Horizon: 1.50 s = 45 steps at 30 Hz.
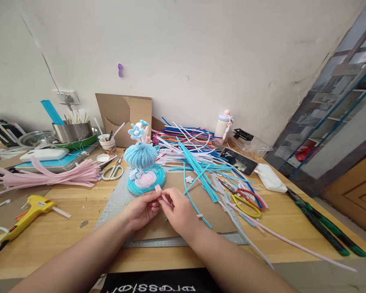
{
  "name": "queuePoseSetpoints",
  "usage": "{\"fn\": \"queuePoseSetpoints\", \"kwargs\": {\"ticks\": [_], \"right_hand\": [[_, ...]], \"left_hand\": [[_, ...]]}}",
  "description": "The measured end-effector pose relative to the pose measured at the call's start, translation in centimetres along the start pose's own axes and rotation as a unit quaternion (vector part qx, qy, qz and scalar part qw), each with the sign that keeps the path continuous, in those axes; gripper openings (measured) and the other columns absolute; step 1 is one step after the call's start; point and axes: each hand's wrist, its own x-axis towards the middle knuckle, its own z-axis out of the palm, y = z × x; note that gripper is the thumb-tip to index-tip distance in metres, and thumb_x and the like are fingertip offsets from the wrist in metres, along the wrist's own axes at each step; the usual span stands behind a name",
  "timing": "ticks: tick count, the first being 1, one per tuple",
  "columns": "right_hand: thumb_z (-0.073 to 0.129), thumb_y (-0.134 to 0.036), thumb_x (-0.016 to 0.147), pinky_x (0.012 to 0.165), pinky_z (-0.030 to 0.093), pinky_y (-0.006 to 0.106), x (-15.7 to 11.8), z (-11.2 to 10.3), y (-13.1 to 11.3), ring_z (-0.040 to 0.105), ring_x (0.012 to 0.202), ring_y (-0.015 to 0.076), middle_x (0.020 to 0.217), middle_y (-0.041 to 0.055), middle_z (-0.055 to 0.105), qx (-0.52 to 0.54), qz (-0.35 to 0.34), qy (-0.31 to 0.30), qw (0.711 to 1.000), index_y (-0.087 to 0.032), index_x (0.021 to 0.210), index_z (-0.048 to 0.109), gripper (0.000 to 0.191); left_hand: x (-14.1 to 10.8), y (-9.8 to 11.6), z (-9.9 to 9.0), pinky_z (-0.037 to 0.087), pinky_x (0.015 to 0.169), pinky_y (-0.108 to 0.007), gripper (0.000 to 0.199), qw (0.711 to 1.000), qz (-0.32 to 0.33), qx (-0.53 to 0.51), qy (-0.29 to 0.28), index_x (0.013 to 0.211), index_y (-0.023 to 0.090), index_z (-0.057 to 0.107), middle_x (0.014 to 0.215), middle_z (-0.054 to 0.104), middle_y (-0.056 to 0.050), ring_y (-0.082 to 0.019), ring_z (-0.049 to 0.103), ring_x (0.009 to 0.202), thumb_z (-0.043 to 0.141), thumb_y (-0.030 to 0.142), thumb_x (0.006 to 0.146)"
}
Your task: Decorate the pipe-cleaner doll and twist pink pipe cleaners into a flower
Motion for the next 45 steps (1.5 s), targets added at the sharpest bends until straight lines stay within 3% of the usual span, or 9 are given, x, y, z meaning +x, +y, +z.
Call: {"fn": "queuePoseSetpoints", "kwargs": {"ticks": [9, 27, 34, 37, 40, 42, 45], "right_hand": [[0.052, -0.026, 0.086, 0.059, 0.041, 0.026, 0.3, 0.2, 0.4, 0.054, 0.063, 0.0147, 0.075, 0.0022, 0.063, 0.036, 0.081, 0.039, 0.995, -0.021, 0.082, 0.060, 0.010], [0.049, -0.021, 0.086, 0.059, 0.040, 0.024, 0.0, 0.3, 0.7, 0.052, 0.064, 0.0125, 0.074, 0.0006, 0.058, 0.010, 0.035, 0.019, 0.999, -0.019, 0.085, 0.056, 0.007], [0.053, -0.025, 0.083, 0.062, 0.040, 0.025, 0.6, -0.5, 0.6, 0.051, 0.068, 0.0129, 0.077, 0.0008, 0.057, 0.055, 0.046, 0.003, 0.997, -0.019, 0.085, 0.056, 0.006], [0.056, -0.034, 0.082, 0.057, 0.039, 0.024, 1.3, -1.2, 1.0, 0.049, 0.063, 0.0114, 0.074, 0.0002, 0.055, 0.169, 0.132, -0.001, 0.977, -0.018, 0.085, 0.055, 0.016], [0.059, -0.044, 0.078, 0.045, 0.029, 0.021, 1.7, -1.6, 1.2, 0.040, 0.048, 0.0071, 0.066, -0.0018, 0.055, 0.304, 0.239, -0.119, 0.915, -0.017, 0.082, 0.052, 0.028], [0.065, -0.045, 0.073, 0.043, 0.026, 0.019, 1.7, -1.6, 1.1, 0.038, 0.045, 0.0056, 0.060, -0.0029, 0.055, 0.332, 0.265, -0.185, 0.886, -0.016, 0.077, 0.051, 0.032], [0.071, -0.042, 0.068, 0.043, 0.026, 0.018, 1.5, -1.4, 1.0, 0.039, 0.043, 0.0052, 0.052, -0.0051, 0.053, 0.326, 0.272, -0.192, 0.885, -0.016, 0.072, 0.051, 0.033]], "left_hand": [[-0.1, 0.1, 0.1, 0.037, 0.042, -0.008, 0.005, 1.000, -0.011, 0.007, -0.002, 0.075, 0.008, 0.065, 0.063, 0.056, 0.000, 0.000, 0.045, 0.046, 0.065, 0.012, 0.078], [-0.3, 0.0, 0.4, 0.031, 0.043, -0.011, 0.022, 0.996, 0.026, 0.087, 0.018, 0.069, 0.008, 0.064, 0.054, 0.048, 0.004, -0.002, 0.041, 0.047, 0.078, 0.024, 0.064], [-0.3, 0.0, 0.3, 0.027, 0.045, -0.014, 0.029, 0.982, 0.085, 0.166, 0.018, 0.064, 0.011, 0.059, 0.051, 0.045, 0.005, -0.002, 0.037, 0.046, 0.077, 0.033, 0.065], [-0.6, 0.5, 0.4, 0.025, 0.044, -0.017, 0.030, 0.971, 0.058, 0.232, -0.023, 0.062, 0.013, 0.056, 0.049, 0.045, 0.005, -0.004, 0.036, 0.045, 0.075, 0.035, 0.064], [-1.0, 0.8, 0.4, 0.025, 0.044, -0.020, 0.030, 0.937, 0.022, 0.339, -0.074, 0.059, 0.013, 0.056, 0.047, 0.046, 0.005, -0.005, 0.037, 0.043, 0.074, 0.037, 0.063], [-1.1, 0.9, 0.4, 0.026, 0.044, -0.021, 0.028, 0.912, 0.000, 0.400, -0.088, 0.061, 0.013, 0.058, 0.047, 0.048, 0.005, -0.006, 0.038, 0.043, 0.073, 0.037, 0.063], [-1.0, 0.8, 0.3, 0.029, 0.046, -0.021, 0.028, 0.897, -0.021, 0.432, -0.091, 0.066, 0.012, 0.062, 0.051, 0.051, 0.004, -0.007, 0.041, 0.046, 0.072, 0.038, 0.063]]}}
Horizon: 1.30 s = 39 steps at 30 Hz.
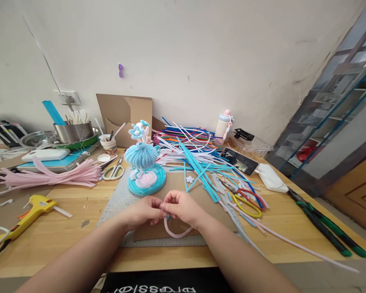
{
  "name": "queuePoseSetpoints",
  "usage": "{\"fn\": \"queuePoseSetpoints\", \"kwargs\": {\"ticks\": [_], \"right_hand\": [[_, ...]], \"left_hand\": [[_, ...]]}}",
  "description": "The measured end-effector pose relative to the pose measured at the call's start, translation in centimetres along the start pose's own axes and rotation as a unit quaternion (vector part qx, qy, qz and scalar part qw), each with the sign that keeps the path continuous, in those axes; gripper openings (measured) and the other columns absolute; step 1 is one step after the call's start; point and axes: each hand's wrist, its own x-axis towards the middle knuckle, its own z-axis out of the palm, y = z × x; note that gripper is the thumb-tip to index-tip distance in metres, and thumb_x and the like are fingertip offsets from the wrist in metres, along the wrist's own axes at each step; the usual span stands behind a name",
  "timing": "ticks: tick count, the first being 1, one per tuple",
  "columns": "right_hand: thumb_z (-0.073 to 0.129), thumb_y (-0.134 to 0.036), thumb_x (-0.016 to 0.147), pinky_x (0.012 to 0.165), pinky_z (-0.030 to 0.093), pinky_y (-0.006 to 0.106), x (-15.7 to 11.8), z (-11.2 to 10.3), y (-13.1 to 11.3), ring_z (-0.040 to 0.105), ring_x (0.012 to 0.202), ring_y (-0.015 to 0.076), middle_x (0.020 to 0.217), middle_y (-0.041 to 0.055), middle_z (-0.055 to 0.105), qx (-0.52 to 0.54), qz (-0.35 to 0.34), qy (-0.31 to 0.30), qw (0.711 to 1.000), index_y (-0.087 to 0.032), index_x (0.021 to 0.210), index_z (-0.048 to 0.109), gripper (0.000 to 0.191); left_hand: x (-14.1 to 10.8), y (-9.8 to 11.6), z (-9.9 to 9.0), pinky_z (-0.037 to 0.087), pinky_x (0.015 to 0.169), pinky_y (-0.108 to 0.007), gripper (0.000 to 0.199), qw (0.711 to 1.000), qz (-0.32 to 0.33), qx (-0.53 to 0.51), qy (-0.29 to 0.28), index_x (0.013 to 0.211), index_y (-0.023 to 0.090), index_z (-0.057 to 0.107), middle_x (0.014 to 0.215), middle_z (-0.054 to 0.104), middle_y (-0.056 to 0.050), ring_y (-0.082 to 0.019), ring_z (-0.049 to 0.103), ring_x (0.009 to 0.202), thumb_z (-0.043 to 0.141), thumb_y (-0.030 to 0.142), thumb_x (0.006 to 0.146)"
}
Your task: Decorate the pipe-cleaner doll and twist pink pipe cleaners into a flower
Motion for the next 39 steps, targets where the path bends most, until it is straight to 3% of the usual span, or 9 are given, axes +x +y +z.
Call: {"fn": "queuePoseSetpoints", "kwargs": {"ticks": [5, 8, 10, 13, 17, 22, 26, 34, 39], "right_hand": [[0.071, -0.038, 0.069, 0.042, 0.028, 0.018, 0.1, 0.0, -0.1, 0.044, 0.044, 0.0054, 0.054, -0.0050, 0.055, 0.083, -0.039, 0.054, 0.994, -0.017, 0.071, 0.048, 0.031], [0.071, -0.037, 0.070, 0.043, 0.029, 0.017, 0.0, 0.0, -0.4, 0.044, 0.045, 0.0055, 0.054, -0.0059, 0.054, 0.120, -0.034, 0.042, 0.991, -0.018, 0.072, 0.045, 0.032], [0.068, -0.039, 0.072, 0.042, 0.028, 0.018, -0.2, 0.0, -0.6, 0.043, 0.044, 0.0062, 0.055, -0.0063, 0.052, 0.093, -0.025, 0.034, 0.995, -0.019, 0.074, 0.044, 0.031], [0.061, -0.042, 0.078, 0.044, 0.031, 0.020, -0.5, -0.1, -0.6, 0.045, 0.047, 0.0071, 0.062, -0.0045, 0.053, -0.045, -0.050, 0.046, 0.997, -0.019, 0.076, 0.047, 0.027], [0.048, -0.040, 0.088, 0.049, 0.034, 0.022, -0.7, -0.2, -0.3, 0.045, 0.049, 0.0075, 0.058, -0.0043, 0.048, -0.205, -0.077, 0.020, 0.975, -0.017, 0.067, 0.051, 0.031], [0.046, -0.048, 0.087, 0.040, 0.029, 0.020, -0.4, -0.3, -0.1, 0.040, 0.040, 0.0061, 0.055, -0.0051, 0.048, -0.127, -0.039, 0.016, 0.991, -0.018, 0.067, 0.048, 0.036], [0.051, -0.051, 0.083, 0.038, 0.027, 0.019, -0.1, -0.3, 0.0, 0.039, 0.039, 0.0054, 0.053, -0.0055, 0.047, -0.060, -0.030, 0.041, 0.997, -0.018, 0.067, 0.049, 0.037], [0.055, -0.054, 0.080, 0.037, 0.026, 0.019, -0.3, -0.1, -0.1, 0.037, 0.038, 0.0054, 0.050, -0.0058, 0.047, -0.048, -0.028, 0.046, 0.997, -0.018, 0.065, 0.049, 0.039], [0.052, -0.052, 0.082, 0.038, 0.029, 0.019, -0.4, 0.0, 0.0, 0.037, 0.040, 0.0060, 0.051, -0.0055, 0.045, -0.072, -0.055, 0.062, 0.994, -0.018, 0.065, 0.049, 0.038]], "left_hand": [[0.2, 0.0, 0.1, 0.036, 0.059, -0.022, 0.029, 0.994, 0.073, -0.057, 0.065, 0.070, 0.012, 0.060, 0.066, 0.061, -0.001, -0.009, 0.050, 0.059, 0.068, 0.041, 0.070], [0.1, 0.2, 0.1, 0.036, 0.062, -0.022, 0.026, 0.987, 0.103, -0.078, 0.091, 0.072, 0.013, 0.060, 0.065, 0.060, 0.000, -0.009, 0.051, 0.062, 0.067, 0.037, 0.072], [0.0, 0.2, 0.0, 0.034, 0.057, -0.022, 0.025, 0.990, 0.097, -0.068, 0.083, 0.072, 0.013, 0.059, 0.059, 0.057, 0.002, -0.008, 0.049, 0.056, 0.066, 0.038, 0.072], [-0.2, 0.3, -0.1, 0.032, 0.052, -0.021, 0.028, 0.994, 0.071, -0.034, 0.078, 0.071, 0.014, 0.058, 0.051, 0.053, 0.004, -0.008, 0.046, 0.048, 0.066, 0.040, 0.073], [-0.3, 0.5, -0.2, 0.033, 0.048, -0.021, 0.031, 0.994, 0.055, 0.006, 0.090, 0.069, 0.014, 0.055, 0.049, 0.049, 0.005, -0.007, 0.043, 0.044, 0.066, 0.044, 0.071], [0.0, 0.6, 0.0, 0.039, 0.051, -0.021, 0.029, 0.988, 0.101, 0.032, 0.112, 0.078, 0.015, 0.056, 0.070, 0.059, 0.000, -0.009, 0.050, 0.056, 0.066, 0.041, 0.070], [0.0, 0.4, 0.1, 0.042, 0.061, -0.023, 0.017, 0.955, 0.186, 0.143, 0.180, 0.077, 0.015, 0.059, 0.074, 0.063, -0.002, -0.013, 0.056, 0.068, 0.061, 0.032, 0.076], [-0.8, 0.4, 0.6, 0.040, 0.062, -0.025, 0.009, 0.839, 0.280, 0.372, 0.283, 0.083, 0.019, 0.061, 0.077, 0.061, -0.002, -0.013, 0.053, 0.069, 0.052, 0.019, 0.080], [-1.0, 0.5, 0.5, 0.041, 0.065, -0.026, 0.009, 0.824, 0.288, 0.403, 0.276, 0.083, 0.020, 0.061, 0.080, 0.062, -0.003, -0.015, 0.055, 0.073, 0.052, 0.022, 0.082]]}}
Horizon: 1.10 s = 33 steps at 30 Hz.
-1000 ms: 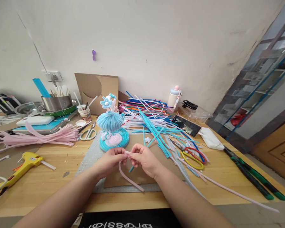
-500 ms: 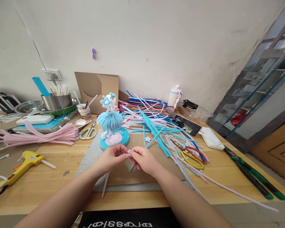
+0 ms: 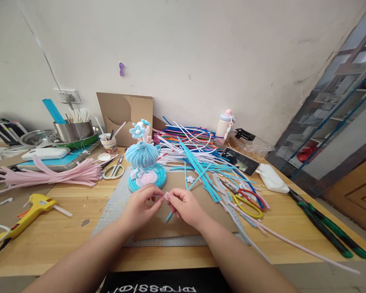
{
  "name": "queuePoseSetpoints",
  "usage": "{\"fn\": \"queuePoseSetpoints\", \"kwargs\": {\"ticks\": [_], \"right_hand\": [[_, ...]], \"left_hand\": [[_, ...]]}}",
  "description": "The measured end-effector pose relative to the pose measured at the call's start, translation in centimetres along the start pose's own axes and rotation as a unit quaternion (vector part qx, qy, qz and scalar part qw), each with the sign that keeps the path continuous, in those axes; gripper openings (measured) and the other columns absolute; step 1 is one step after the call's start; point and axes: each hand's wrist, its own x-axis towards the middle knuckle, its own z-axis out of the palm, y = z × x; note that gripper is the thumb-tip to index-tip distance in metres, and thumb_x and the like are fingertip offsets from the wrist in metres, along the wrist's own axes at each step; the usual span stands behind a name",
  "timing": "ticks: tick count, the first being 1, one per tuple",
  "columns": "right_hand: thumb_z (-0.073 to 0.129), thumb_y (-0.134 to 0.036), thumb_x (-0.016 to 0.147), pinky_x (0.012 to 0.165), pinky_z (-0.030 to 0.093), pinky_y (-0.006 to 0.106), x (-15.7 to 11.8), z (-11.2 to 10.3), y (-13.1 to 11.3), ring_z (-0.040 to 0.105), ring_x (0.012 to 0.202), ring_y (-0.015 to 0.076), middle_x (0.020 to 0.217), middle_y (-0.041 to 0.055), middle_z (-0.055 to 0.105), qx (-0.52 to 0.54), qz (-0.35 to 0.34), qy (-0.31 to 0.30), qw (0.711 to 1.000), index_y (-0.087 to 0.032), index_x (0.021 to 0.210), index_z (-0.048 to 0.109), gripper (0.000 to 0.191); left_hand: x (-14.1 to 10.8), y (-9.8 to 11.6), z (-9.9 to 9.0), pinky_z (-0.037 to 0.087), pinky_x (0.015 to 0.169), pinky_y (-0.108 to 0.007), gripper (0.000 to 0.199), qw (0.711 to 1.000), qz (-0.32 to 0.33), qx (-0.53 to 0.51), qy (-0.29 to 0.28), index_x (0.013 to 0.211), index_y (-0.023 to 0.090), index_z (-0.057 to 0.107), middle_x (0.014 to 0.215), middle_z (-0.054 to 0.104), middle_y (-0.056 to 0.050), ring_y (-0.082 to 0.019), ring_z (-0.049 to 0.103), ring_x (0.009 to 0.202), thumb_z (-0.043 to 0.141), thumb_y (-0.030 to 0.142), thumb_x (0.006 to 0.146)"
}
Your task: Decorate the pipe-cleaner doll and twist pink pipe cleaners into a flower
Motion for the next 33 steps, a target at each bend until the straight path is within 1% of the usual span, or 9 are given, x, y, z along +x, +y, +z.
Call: {"fn": "queuePoseSetpoints", "kwargs": {"ticks": [3, 6, 10, 14, 17, 20, 27, 31, 33], "right_hand": [[0.051, -0.050, 0.084, 0.040, 0.030, 0.020, -0.12, -0.07, 0.11, 0.038, 0.042, 0.0063, 0.052, -0.0052, 0.045, -0.017, -0.017, -0.007, 1.000, -0.018, 0.066, 0.049, 0.037], [0.050, -0.050, 0.084, 0.040, 0.031, 0.020, -0.20, -0.11, 0.06, 0.039, 0.042, 0.0064, 0.053, -0.0050, 0.045, -0.024, -0.022, -0.016, 0.999, -0.018, 0.066, 0.050, 0.037], [0.051, -0.050, 0.083, 0.039, 0.031, 0.020, -0.20, 0.08, -0.10, 0.039, 0.042, 0.0069, 0.052, -0.0049, 0.046, 0.010, -0.021, -0.020, 1.000, -0.018, 0.066, 0.051, 0.037], [0.052, -0.049, 0.083, 0.040, 0.030, 0.020, -0.18, 0.45, -0.13, 0.040, 0.042, 0.0065, 0.053, -0.0048, 0.047, 0.057, -0.026, 0.009, 0.998, -0.018, 0.067, 0.052, 0.035], [0.052, -0.047, 0.083, 0.040, 0.027, 0.020, -0.17, 0.69, -0.14, 0.039, 0.042, 0.0060, 0.055, -0.0046, 0.047, 0.082, -0.025, 0.036, 0.996, -0.018, 0.067, 0.051, 0.033], [0.053, -0.047, 0.083, 0.040, 0.026, 0.021, -0.20, 0.80, -0.22, 0.038, 0.042, 0.0061, 0.055, -0.0045, 0.047, 0.095, -0.014, 0.054, 0.994, -0.018, 0.067, 0.051, 0.033], [0.053, -0.046, 0.083, 0.041, 0.026, 0.021, -0.20, 0.61, -0.03, 0.038, 0.043, 0.0064, 0.055, -0.0044, 0.047, 0.091, -0.021, 0.053, 0.994, -0.018, 0.068, 0.053, 0.032], [0.052, -0.045, 0.083, 0.041, 0.026, 0.021, -0.13, 0.56, 0.18, 0.038, 0.042, 0.0066, 0.054, -0.0047, 0.046, 0.089, -0.030, 0.045, 0.995, -0.018, 0.068, 0.053, 0.031], [0.053, -0.046, 0.083, 0.041, 0.027, 0.022, -0.14, 0.58, 0.13, 0.039, 0.042, 0.0067, 0.054, -0.0044, 0.047, 0.095, -0.021, 0.040, 0.994, -0.018, 0.067, 0.052, 0.031]], "left_hand": [[-0.05, 0.08, -0.05, 0.042, 0.067, -0.026, 0.009, 1.000, 0.011, 0.004, -0.004, 0.082, 0.020, 0.061, 0.080, 0.062, -0.003, -0.015, 0.055, 0.073, 0.052, 0.022, 0.083], [-0.15, 0.09, 0.04, 0.044, 0.068, -0.027, 0.010, 1.000, 0.024, 0.003, 0.008, 0.086, 0.019, 0.061, 0.082, 0.063, -0.004, -0.015, 0.056, 0.075, 0.052, 0.020, 0.083], [-0.28, -0.06, 0.28, 0.046, 0.070, -0.028, 0.015, 0.997, 0.062, -0.025, 0.030, 0.091, 0.019, 0.064, 0.083, 0.064, -0.005, -0.015, 0.058, 0.078, 0.051, 0.020, 0.086], [-0.41, -0.02, 0.56, 0.049, 0.073, -0.029, 0.020, 0.993, 0.083, -0.054, 0.058, 0.099, 0.020, 0.066, 0.088, 0.064, -0.007, -0.016, 0.059, 0.083, 0.051, 0.019, 0.086], [-0.49, 0.21, 0.75, 0.050, 0.078, -0.032, 0.028, 0.993, 0.075, -0.075, 0.059, 0.110, 0.021, 0.064, 0.095, 0.064, -0.008, -0.017, 0.059, 0.089, 0.050, 0.017, 0.086], [-0.53, 0.41, 0.86, 0.050, 0.081, -0.035, 0.031, 0.992, 0.059, -0.096, 0.054, 0.113, 0.022, 0.063, 0.098, 0.063, -0.008, -0.018, 0.058, 0.091, 0.050, 0.016, 0.086], [-0.44, 0.56, 0.72, 0.049, 0.083, -0.034, 0.035, 0.990, 0.060, -0.127, 0.024, 0.117, 0.024, 0.062, 0.100, 0.061, -0.007, -0.017, 0.058, 0.093, 0.052, 0.015, 0.084], [-0.39, 0.51, 0.76, 0.049, 0.081, -0.032, 0.032, 0.988, 0.052, -0.143, 0.019, 0.113, 0.022, 0.063, 0.098, 0.062, -0.007, -0.016, 0.058, 0.092, 0.052, 0.015, 0.084], [-0.40, 0.40, 0.83, 0.049, 0.078, -0.031, 0.028, 0.989, 0.043, -0.142, 0.023, 0.110, 0.022, 0.065, 0.095, 0.063, -0.007, -0.016, 0.059, 0.088, 0.053, 0.018, 0.085]]}}
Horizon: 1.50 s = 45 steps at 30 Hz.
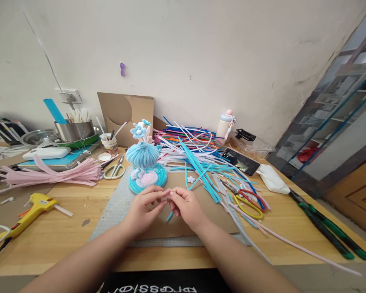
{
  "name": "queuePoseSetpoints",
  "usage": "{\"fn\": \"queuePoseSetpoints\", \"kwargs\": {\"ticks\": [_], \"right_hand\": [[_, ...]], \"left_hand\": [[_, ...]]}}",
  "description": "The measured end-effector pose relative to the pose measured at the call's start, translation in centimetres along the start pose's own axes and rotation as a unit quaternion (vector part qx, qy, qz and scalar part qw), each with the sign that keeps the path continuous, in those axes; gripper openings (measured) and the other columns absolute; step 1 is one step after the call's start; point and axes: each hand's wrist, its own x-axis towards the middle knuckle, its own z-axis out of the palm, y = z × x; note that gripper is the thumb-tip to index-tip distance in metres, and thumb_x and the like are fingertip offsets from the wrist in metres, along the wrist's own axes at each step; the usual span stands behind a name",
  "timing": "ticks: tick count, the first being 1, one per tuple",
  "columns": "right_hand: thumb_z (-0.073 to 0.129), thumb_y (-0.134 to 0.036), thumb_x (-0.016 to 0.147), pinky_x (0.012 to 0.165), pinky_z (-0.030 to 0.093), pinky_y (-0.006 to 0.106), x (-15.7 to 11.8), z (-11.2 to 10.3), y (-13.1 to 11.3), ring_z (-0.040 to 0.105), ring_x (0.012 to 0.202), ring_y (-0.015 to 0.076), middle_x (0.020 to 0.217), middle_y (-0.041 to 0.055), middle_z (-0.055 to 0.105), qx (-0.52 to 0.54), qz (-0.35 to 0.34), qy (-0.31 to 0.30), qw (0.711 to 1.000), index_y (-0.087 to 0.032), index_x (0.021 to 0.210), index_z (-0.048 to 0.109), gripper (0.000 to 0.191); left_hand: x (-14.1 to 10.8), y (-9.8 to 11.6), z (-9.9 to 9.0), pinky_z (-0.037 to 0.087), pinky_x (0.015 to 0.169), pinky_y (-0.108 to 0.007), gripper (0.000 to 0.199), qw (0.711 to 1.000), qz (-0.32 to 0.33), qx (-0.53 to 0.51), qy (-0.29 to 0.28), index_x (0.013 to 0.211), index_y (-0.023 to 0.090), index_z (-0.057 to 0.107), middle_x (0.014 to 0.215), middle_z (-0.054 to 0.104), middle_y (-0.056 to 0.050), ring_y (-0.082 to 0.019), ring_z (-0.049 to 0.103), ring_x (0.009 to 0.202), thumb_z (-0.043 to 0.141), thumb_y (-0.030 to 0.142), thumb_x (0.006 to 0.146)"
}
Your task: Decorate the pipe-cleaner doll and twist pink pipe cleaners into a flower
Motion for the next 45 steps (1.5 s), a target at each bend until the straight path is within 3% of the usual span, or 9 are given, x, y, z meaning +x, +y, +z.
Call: {"fn": "queuePoseSetpoints", "kwargs": {"ticks": [5, 13, 22, 34, 37, 41, 45], "right_hand": [[0.054, -0.045, 0.080, 0.040, 0.028, 0.021, -0.03, 0.05, -0.33, 0.041, 0.041, 0.0069, 0.053, -0.0043, 0.048, -0.016, 0.028, -0.004, 0.999, -0.018, 0.062, 0.050, 0.033], [0.052, -0.046, 0.082, 0.040, 0.030, 0.021, -0.06, -0.07, -0.38, 0.041, 0.042, 0.0069, 0.053, -0.0047, 0.045, -0.060, 0.000, -0.036, 0.998, -0.018, 0.061, 0.048, 0.035], [0.051, -0.047, 0.081, 0.039, 0.031, 0.020, -0.07, -0.20, -0.44, 0.042, 0.041, 0.0068, 0.054, -0.0034, 0.048, -0.068, 0.024, -0.060, 0.996, -0.017, 0.063, 0.052, 0.035], [0.056, -0.043, 0.079, 0.039, 0.029, 0.018, -0.04, -0.62, -0.38, 0.041, 0.042, 0.0057, 0.052, -0.0030, 0.051, -0.035, 0.072, -0.103, 0.991, -0.015, 0.065, 0.056, 0.031], [0.056, -0.042, 0.079, 0.040, 0.029, 0.019, -0.11, -0.34, -0.25, 0.041, 0.041, 0.0054, 0.052, -0.0031, 0.051, -0.040, 0.061, -0.103, 0.992, -0.015, 0.064, 0.055, 0.031], [0.054, -0.043, 0.079, 0.039, 0.029, 0.019, -0.11, 0.17, -0.11, 0.042, 0.041, 0.0055, 0.053, -0.0031, 0.050, -0.050, 0.019, -0.078, 0.995, -0.016, 0.062, 0.053, 0.033], [0.051, -0.043, 0.081, 0.039, 0.028, 0.019, 0.08, 0.26, 0.01, 0.042, 0.040, 0.0057, 0.053, -0.0033, 0.050, -0.053, -0.001, -0.041, 0.998, -0.016, 0.065, 0.053, 0.032]], "left_hand": [[0.11, -0.31, -0.12, 0.048, 0.069, -0.026, 0.021, 1.000, -0.007, 0.023, 0.013, 0.101, 0.021, 0.068, 0.087, 0.064, -0.006, -0.014, 0.059, 0.079, 0.052, 0.021, 0.087], [0.27, -0.19, -0.42, 0.044, 0.063, -0.024, 0.010, 0.997, -0.025, 0.070, 0.020, 0.085, 0.019, 0.065, 0.082, 0.063, -0.004, -0.012, 0.055, 0.069, 0.055, 0.018, 0.082], [0.20, -0.20, -0.60, 0.046, 0.073, -0.027, 0.011, 0.994, 0.008, 0.108, 0.023, 0.082, 0.020, 0.064, 0.082, 0.064, -0.004, -0.015, 0.059, 0.081, 0.055, 0.015, 0.080], [0.05, -0.50, -0.45, 0.045, 0.071, -0.027, 0.007, 0.992, 0.034, 0.121, 0.032, 0.079, 0.019, 0.064, 0.079, 0.065, -0.003, -0.015, 0.059, 0.078, 0.057, 0.016, 0.080], [-0.08, -0.23, -0.12, 0.044, 0.068, -0.026, 0.008, 0.994, 0.000, 0.098, 0.039, 0.073, 0.018, 0.063, 0.074, 0.064, -0.002, -0.014, 0.058, 0.073, 0.058, 0.015, 0.078], [-0.05, 0.21, 0.30, 0.042, 0.061, -0.025, 0.011, 0.988, -0.135, -0.035, 0.063, 0.070, 0.016, 0.064, 0.068, 0.063, -0.002, -0.014, 0.057, 0.065, 0.058, 0.021, 0.078], [0.58, 0.30, -0.39, 0.043, 0.073, -0.027, 0.021, 0.960, -0.203, -0.190, 0.027, 0.072, 0.015, 0.069, 0.074, 0.064, -0.004, -0.016, 0.058, 0.076, 0.058, 0.031, 0.080]]}}
